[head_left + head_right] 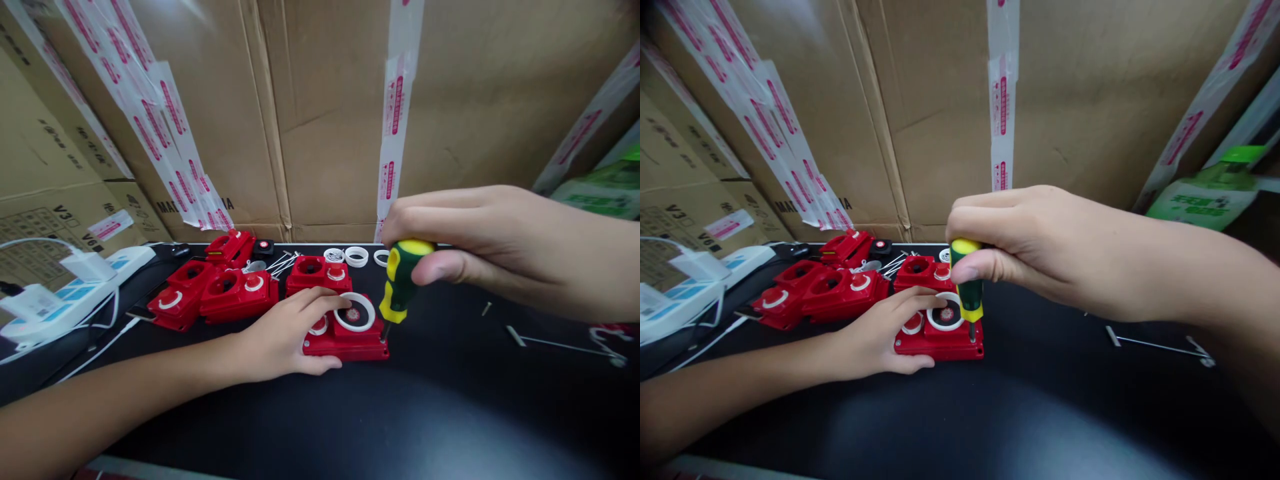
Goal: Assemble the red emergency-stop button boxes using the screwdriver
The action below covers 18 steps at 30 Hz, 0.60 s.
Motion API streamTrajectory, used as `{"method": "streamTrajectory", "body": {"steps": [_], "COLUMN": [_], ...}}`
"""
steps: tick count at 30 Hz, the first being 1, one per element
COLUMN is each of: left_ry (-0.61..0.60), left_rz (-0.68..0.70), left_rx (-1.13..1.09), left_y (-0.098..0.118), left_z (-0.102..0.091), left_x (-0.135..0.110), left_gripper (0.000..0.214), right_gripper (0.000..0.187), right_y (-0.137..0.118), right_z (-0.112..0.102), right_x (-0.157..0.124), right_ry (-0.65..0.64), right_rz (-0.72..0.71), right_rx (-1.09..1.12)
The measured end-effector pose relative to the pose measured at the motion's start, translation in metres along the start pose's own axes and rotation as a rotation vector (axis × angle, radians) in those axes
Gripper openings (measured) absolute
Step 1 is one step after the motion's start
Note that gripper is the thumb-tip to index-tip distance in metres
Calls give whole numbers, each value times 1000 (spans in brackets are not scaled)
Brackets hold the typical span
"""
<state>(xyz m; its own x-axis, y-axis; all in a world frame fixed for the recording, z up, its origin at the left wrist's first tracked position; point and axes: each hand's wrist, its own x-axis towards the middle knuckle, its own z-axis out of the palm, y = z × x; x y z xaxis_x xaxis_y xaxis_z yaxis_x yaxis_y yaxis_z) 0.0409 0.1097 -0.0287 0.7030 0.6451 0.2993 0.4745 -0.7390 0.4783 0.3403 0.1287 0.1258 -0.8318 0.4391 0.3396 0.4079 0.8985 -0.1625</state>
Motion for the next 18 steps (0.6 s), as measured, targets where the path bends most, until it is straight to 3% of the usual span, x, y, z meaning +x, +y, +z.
{"method": "streamTrajectory", "body": {"steps": [3,7,13,18], "left_ry": [-4,-8,-27,-4], "left_rz": [14,40,99,77], "left_rx": [-26,-21,18,45], "left_y": [-2,-4,-8,-10], "left_z": [-1,0,1,3], "left_x": [0,-1,-1,-2], "left_gripper": [83,84,84,83], "right_gripper": [37,28,33,36], "right_y": [2,-1,-11,-22], "right_z": [-3,-6,-9,-9], "right_x": [-2,-5,-5,-3], "right_ry": [-104,-122,49,83], "right_rz": [-15,22,13,37], "right_rx": [78,178,134,126]}}
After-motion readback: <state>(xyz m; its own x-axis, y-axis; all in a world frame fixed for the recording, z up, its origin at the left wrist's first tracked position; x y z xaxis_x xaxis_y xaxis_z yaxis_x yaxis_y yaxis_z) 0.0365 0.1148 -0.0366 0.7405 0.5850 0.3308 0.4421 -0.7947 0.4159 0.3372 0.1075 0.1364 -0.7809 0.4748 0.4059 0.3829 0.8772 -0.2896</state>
